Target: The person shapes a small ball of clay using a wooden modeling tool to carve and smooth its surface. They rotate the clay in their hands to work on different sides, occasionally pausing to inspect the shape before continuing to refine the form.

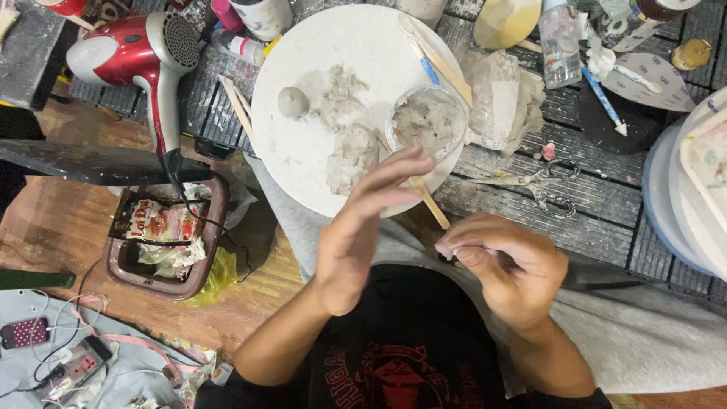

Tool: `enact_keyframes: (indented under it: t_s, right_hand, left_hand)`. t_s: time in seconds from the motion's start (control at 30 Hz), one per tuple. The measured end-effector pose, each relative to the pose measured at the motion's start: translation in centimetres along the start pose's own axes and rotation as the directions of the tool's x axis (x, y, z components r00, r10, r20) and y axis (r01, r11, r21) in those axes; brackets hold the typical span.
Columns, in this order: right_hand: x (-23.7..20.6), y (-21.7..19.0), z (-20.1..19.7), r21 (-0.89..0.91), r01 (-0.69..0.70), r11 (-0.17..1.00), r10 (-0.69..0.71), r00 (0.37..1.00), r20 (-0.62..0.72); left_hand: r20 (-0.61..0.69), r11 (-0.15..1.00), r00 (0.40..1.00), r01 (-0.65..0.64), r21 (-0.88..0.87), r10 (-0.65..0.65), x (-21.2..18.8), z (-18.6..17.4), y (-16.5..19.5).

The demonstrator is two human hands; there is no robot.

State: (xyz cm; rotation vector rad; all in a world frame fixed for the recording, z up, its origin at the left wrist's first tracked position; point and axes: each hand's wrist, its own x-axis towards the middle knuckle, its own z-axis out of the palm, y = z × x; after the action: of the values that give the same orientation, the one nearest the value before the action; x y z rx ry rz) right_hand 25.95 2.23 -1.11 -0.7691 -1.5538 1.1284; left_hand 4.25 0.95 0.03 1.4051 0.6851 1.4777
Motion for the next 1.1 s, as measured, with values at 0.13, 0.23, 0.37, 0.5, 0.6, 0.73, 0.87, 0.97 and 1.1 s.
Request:
enact_keyframes:
  t_s: [0.13,0.23,0.37,0.5,0.6,0.73,0.87,0.97,1.1]
  right_hand:
    - [-0.3,0.5,-0.7,-0.013,-0.050,0.999,0.050,0.999,-0.003]
    - [-0.4,0.6,-0.6,0.032,-0.056,0.998,0.056,0.998,-0.022]
    - [-0.1,0.1,-0.4,-0.009,0.003,1.000,-0.002,1.000,0.006]
    - [0.0,-0.8,-0.6,0.079,-0.016,0.997,0.015,1.000,0.017]
    - [0.0,-1.2,-0.8,0.108,0.020,0.994,-0.023,0.999,0.024]
    - [-0.3,-1.3,-0.9,0.087,0.024,0.996,-0.028,0.998,0.050]
    - [-0.4,-1.3,-0.7,0.095,0.006,0.995,-0.008,1.000,0.020]
    - [-0.3,-1.4,-0.5,0.137,0.001,0.991,-0.002,1.000,0.005]
    - [-0.2,-1.4,-0.2,0.114,0.068,0.991,-0.069,0.998,0.003]
  left_hand:
    - [0.105,0.907,0.993,-0.089,0.413,0.050,0.5,0.2,0.9]
    - [0.134,0.898,0.989,-0.113,0.426,0.061,0.9,0.4,1.2]
    - [0.136,0.887,0.986,-0.150,0.436,0.100,1.1,0.5,1.1]
    - [0.095,0.906,0.987,-0.157,0.393,0.130,0.8,0.6,0.8]
    - [0.080,0.918,0.985,-0.172,0.358,0.153,0.4,0.7,0.5]
    - [0.057,0.913,0.979,-0.202,0.356,0.194,0.2,0.8,-0.1]
    - [0.061,0.909,0.977,-0.214,0.359,0.206,-0.1,0.8,-0.3]
    - [0.075,0.911,0.976,-0.218,0.350,0.205,-0.1,0.8,-0.4]
    - [0.072,0.907,0.974,-0.227,0.355,0.216,0.2,0.9,-0.3]
